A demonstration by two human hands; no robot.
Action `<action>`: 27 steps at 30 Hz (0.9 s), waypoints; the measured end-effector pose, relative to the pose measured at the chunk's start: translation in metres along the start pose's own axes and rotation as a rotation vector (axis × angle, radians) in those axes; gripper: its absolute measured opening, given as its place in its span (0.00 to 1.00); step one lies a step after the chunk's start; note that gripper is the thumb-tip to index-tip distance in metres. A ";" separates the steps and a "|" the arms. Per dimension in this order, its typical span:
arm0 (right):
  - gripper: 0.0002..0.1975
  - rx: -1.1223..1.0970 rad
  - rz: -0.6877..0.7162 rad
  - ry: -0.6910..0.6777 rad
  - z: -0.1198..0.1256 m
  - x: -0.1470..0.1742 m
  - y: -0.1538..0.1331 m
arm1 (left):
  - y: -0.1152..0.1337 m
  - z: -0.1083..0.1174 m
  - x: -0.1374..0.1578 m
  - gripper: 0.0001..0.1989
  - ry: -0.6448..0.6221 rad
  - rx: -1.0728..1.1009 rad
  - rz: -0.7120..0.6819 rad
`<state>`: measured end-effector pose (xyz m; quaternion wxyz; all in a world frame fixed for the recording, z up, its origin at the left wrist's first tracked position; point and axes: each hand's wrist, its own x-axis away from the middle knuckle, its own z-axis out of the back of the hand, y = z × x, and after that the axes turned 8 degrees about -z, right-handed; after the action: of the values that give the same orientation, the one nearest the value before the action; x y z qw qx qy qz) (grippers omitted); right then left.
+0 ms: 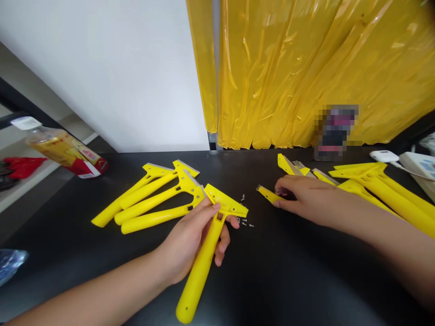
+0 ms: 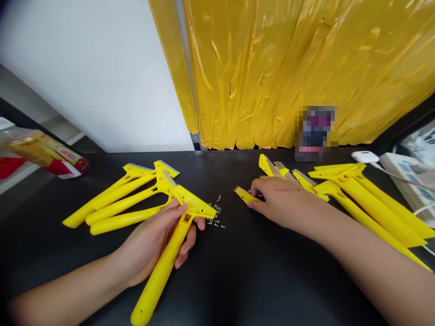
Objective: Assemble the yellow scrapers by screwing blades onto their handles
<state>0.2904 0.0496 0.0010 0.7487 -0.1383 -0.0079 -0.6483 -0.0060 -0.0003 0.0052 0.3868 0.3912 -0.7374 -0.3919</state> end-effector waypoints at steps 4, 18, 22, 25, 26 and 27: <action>0.11 -0.035 -0.047 -0.067 0.007 0.000 -0.005 | -0.001 0.000 0.001 0.08 -0.009 -0.012 -0.014; 0.09 -0.082 -0.039 0.122 0.016 -0.007 0.008 | 0.001 0.001 0.002 0.10 -0.001 -0.039 0.007; 0.10 -0.034 -0.055 0.152 0.012 -0.015 0.019 | 0.001 0.003 0.002 0.14 -0.010 -0.096 0.054; 0.10 0.004 -0.043 0.188 0.008 -0.016 0.017 | 0.001 0.003 0.002 0.15 -0.008 -0.122 0.051; 0.10 0.015 -0.032 0.196 0.007 -0.014 0.015 | 0.001 0.003 0.003 0.15 -0.008 -0.125 0.047; 0.10 0.025 -0.018 0.198 0.006 -0.012 0.012 | 0.001 0.003 0.003 0.15 -0.010 -0.127 0.044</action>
<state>0.3014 0.0640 0.0022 0.7417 -0.0642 0.0566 -0.6653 -0.0100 -0.0016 0.0057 0.4157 0.3476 -0.7214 -0.4311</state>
